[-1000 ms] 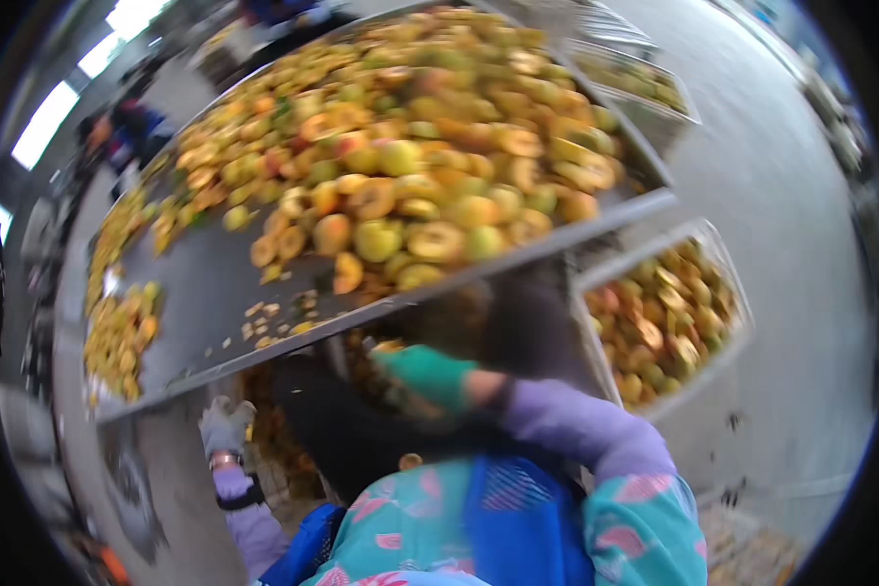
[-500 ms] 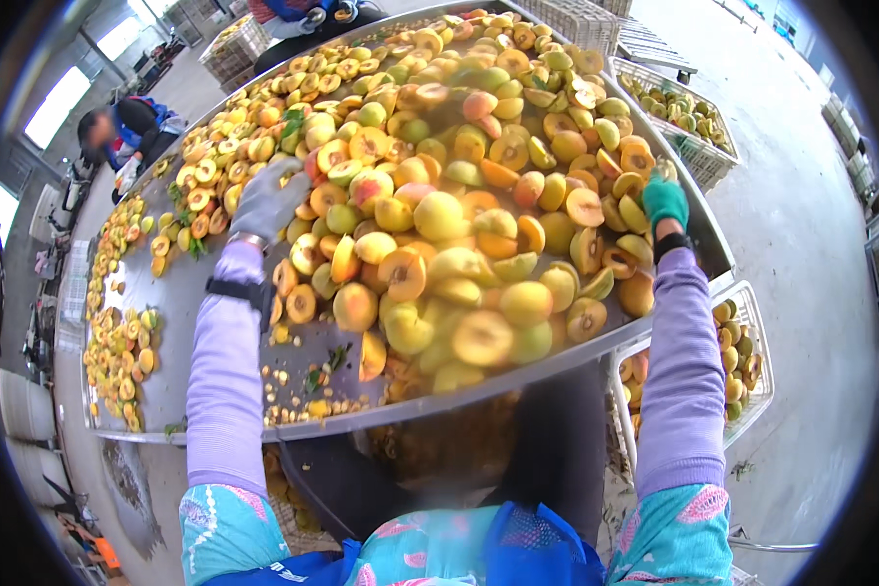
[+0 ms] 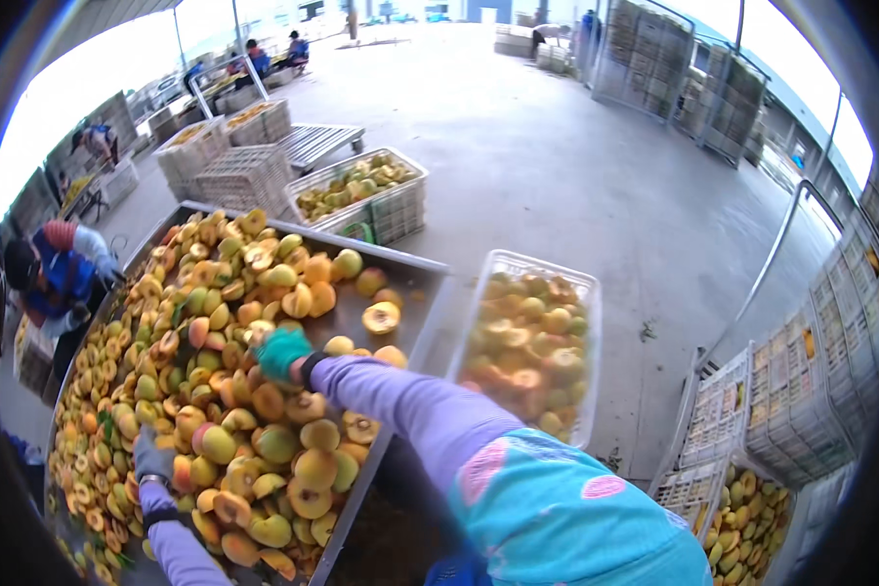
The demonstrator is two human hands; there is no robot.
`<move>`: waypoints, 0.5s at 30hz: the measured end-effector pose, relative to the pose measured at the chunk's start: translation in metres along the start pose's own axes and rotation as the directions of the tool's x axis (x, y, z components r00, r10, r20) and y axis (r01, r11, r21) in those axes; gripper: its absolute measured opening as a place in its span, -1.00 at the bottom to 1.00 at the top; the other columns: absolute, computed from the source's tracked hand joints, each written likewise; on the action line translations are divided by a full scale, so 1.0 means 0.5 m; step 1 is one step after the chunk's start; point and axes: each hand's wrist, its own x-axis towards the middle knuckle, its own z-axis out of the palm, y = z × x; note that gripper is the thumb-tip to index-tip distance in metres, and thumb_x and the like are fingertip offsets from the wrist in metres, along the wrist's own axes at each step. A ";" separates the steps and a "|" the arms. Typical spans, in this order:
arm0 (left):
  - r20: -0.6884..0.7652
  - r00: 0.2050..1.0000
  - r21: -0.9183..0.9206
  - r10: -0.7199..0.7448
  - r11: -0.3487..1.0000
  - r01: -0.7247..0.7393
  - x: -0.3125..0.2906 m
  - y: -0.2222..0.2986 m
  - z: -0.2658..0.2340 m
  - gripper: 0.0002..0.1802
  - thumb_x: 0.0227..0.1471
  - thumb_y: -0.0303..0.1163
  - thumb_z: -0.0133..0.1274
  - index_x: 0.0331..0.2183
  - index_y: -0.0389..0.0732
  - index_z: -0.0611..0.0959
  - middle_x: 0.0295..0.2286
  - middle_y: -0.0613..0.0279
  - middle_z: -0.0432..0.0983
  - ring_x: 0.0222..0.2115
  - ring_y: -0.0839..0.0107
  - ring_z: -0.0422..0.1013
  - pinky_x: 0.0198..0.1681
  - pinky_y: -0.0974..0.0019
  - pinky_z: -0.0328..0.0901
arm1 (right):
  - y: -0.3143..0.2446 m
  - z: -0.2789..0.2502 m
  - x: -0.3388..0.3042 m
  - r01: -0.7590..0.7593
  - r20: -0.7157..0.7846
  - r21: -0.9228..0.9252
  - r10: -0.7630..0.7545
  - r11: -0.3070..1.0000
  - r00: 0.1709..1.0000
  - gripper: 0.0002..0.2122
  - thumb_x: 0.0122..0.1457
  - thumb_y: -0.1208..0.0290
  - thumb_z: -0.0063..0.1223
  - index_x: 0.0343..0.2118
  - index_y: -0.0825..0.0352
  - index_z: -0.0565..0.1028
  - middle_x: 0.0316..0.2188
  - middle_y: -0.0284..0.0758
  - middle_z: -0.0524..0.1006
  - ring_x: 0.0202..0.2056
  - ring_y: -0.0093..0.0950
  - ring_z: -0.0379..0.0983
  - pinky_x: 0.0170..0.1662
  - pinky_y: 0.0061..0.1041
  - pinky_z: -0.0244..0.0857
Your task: Pitting and slicing fruit, then transferring processed fruit between crates and onto a sorting table.
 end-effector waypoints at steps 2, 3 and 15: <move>-0.018 0.999 -0.158 -0.048 0.986 0.045 -0.008 0.040 -0.044 -0.69 -0.31 -0.53 0.05 -0.36 -0.24 0.42 -0.42 -0.03 0.42 -0.40 0.05 0.38 -0.24 0.21 0.26 | -0.041 -0.026 -0.036 -0.211 0.026 0.123 0.210 0.970 0.977 -0.64 0.14 0.07 -0.24 -0.17 0.20 0.42 -0.19 -0.10 0.44 -0.16 -0.09 0.35 -0.12 -0.18 0.24; -0.090 0.988 -0.264 -0.127 0.959 0.100 -0.005 0.038 -0.058 -0.71 -0.29 -0.59 0.02 -0.37 -0.22 0.42 -0.44 0.09 0.41 -0.43 0.23 0.37 -0.28 0.31 0.27 | -0.036 -0.008 -0.028 -0.148 0.116 0.147 0.132 0.978 0.984 -0.66 0.13 0.07 -0.21 -0.16 0.17 0.42 -0.17 -0.08 0.43 -0.14 -0.10 0.35 -0.11 -0.19 0.23; -0.123 0.893 -0.919 -0.432 0.389 0.062 -0.491 0.245 -0.254 -0.52 0.03 -0.19 -0.07 0.00 -0.11 0.40 -0.07 0.18 0.34 -0.12 0.43 0.31 -0.13 0.39 0.25 | -0.212 -0.203 -0.233 0.207 -0.083 0.455 -0.190 0.866 0.978 -0.68 0.08 0.16 -0.02 -0.31 0.37 0.35 -0.45 -0.05 0.47 -0.38 -0.09 0.41 -0.35 -0.18 0.24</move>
